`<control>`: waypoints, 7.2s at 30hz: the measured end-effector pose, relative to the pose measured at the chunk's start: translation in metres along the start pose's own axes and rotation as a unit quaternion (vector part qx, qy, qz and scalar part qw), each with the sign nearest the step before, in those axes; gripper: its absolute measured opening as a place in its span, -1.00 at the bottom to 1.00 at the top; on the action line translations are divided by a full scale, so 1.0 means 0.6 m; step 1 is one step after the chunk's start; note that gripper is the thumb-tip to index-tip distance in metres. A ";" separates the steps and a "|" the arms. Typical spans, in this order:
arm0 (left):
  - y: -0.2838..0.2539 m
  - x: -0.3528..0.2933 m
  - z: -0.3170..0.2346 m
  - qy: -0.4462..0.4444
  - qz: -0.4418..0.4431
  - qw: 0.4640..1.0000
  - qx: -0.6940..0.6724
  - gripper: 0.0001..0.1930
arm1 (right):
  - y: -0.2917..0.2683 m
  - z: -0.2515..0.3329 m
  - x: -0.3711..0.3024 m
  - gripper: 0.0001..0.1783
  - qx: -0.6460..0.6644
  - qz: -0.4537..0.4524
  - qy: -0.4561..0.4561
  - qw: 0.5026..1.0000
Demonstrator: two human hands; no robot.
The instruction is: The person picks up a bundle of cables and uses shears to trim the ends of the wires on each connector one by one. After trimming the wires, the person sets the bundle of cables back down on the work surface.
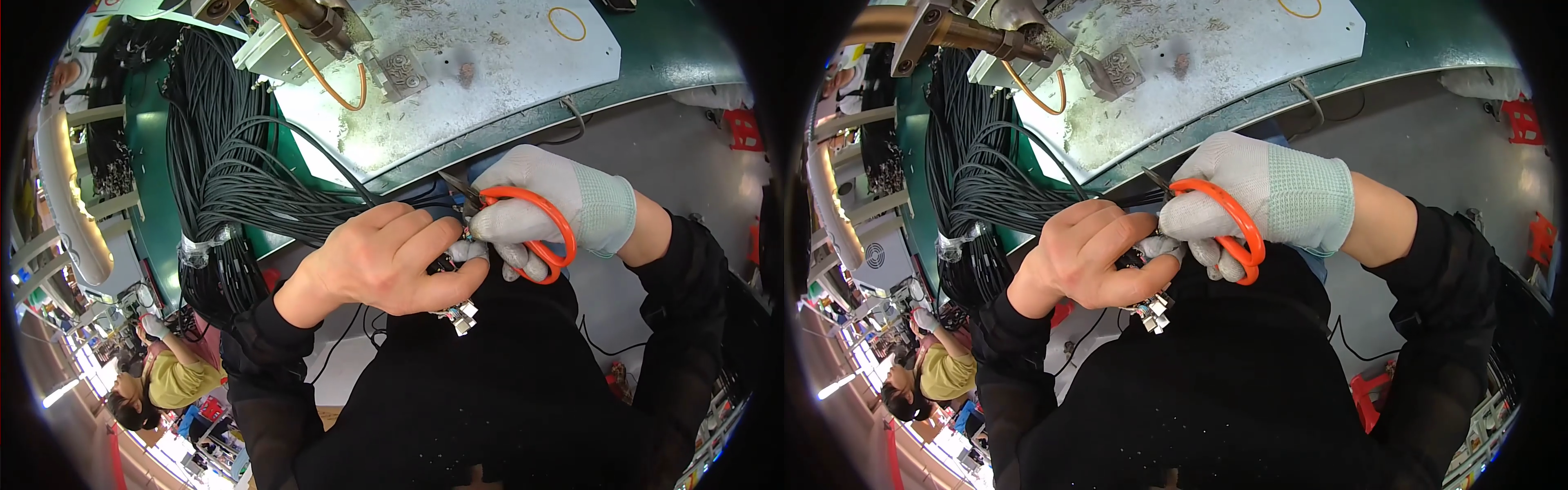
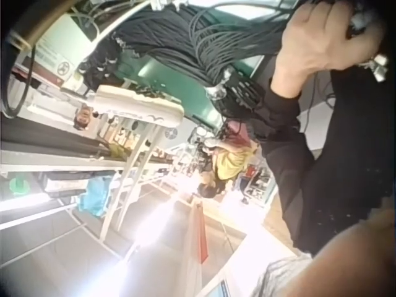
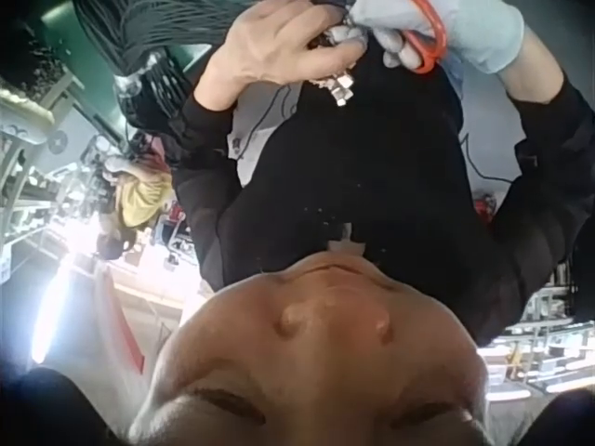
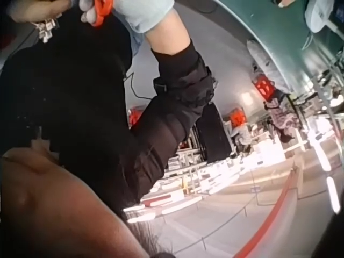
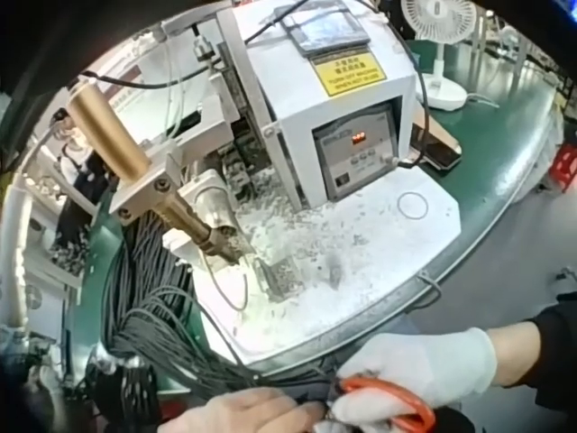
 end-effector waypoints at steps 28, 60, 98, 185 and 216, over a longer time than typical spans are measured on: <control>-0.046 -0.014 0.040 -0.496 -0.151 0.673 -0.528 -0.87 | 0.046 0.058 0.033 -0.76 -0.415 -0.302 -0.384 0.767; -0.043 -0.006 0.017 -0.417 -0.227 0.840 -0.262 -0.75 | 0.070 0.028 0.021 -0.84 -0.315 -0.255 -0.261 0.876; 0.012 0.006 0.210 -0.601 -0.073 0.583 -0.543 -0.91 | -0.095 0.044 0.167 -0.59 -0.169 -0.183 -0.225 0.942; -0.010 -0.008 0.022 -0.083 -0.043 0.994 -0.053 -0.76 | 0.014 -0.010 0.013 -0.58 0.083 -0.042 -0.065 0.993; -0.031 -0.029 0.033 -0.548 -0.156 0.661 -0.489 -0.84 | 0.043 0.052 0.007 -0.75 -0.544 -0.330 -0.351 0.687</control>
Point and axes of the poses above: each hand's wrist, its own x-axis towards the middle knuckle, its own y-axis out of the palm, z = x × y, the point moved 3 cm from there along x, towards the middle knuckle, and after that the axes turned 13 degrees about -y, right-handed, at the moved point
